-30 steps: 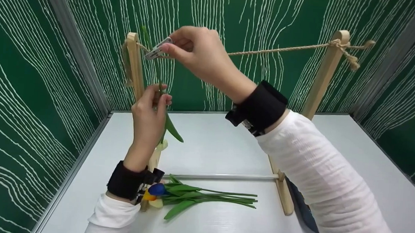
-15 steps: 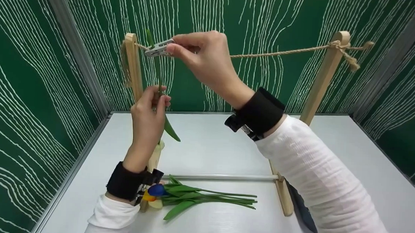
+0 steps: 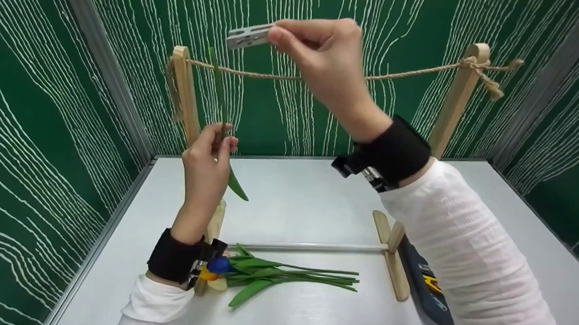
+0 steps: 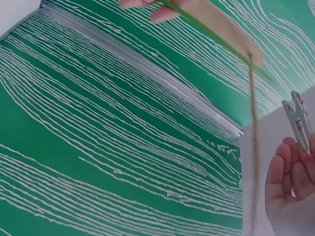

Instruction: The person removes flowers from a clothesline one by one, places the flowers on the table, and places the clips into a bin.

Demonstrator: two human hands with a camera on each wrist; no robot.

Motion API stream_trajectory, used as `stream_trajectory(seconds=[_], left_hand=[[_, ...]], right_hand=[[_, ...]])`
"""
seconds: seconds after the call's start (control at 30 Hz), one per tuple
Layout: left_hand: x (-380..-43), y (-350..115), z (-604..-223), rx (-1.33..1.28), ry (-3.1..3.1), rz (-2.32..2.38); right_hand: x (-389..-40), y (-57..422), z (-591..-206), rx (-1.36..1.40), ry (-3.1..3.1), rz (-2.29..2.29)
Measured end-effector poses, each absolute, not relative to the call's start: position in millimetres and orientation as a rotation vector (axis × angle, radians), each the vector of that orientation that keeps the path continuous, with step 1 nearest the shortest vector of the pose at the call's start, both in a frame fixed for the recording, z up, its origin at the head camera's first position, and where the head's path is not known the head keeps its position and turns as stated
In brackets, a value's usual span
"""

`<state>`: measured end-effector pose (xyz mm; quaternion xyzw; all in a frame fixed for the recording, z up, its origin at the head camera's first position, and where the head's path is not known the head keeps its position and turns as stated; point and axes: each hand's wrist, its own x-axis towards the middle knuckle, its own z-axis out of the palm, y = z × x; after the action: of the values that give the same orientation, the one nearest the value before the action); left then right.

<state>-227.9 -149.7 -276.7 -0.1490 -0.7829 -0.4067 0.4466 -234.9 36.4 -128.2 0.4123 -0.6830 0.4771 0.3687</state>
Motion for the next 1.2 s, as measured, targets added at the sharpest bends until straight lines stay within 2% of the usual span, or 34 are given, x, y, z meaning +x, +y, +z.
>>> stream_trajectory(seconds=[0.23, 0.5, 0.67, 0.93, 1.2], left_hand=[[-221.3, -145.4, -277.0, -0.436, -1.926, -0.979], [-209.9, -140.8, -277.7, -0.509, -1.951, -0.906], [-202.4, -133.9, -278.6, -0.556, -1.981, -0.805], [-189.9, -121.5, -295.5, -0.718, -2.012, -0.621], [-182.6, -112.9, -319.3, -0.832, -2.076, -0.471]], right_hand=[[-249.5, 76.2, -129.0, 1.051, -1.692, 1.192], [-229.5, 119.8, -125.6, 0.897, -1.705, 1.303], [-226.2, 150.0, -130.4, 0.933, -1.63, 1.273], [-213.4, 206.8, -149.5, 0.93, -1.566, 1.376], [-181.2, 252.5, -187.9, 0.69, -1.718, 1.482]])
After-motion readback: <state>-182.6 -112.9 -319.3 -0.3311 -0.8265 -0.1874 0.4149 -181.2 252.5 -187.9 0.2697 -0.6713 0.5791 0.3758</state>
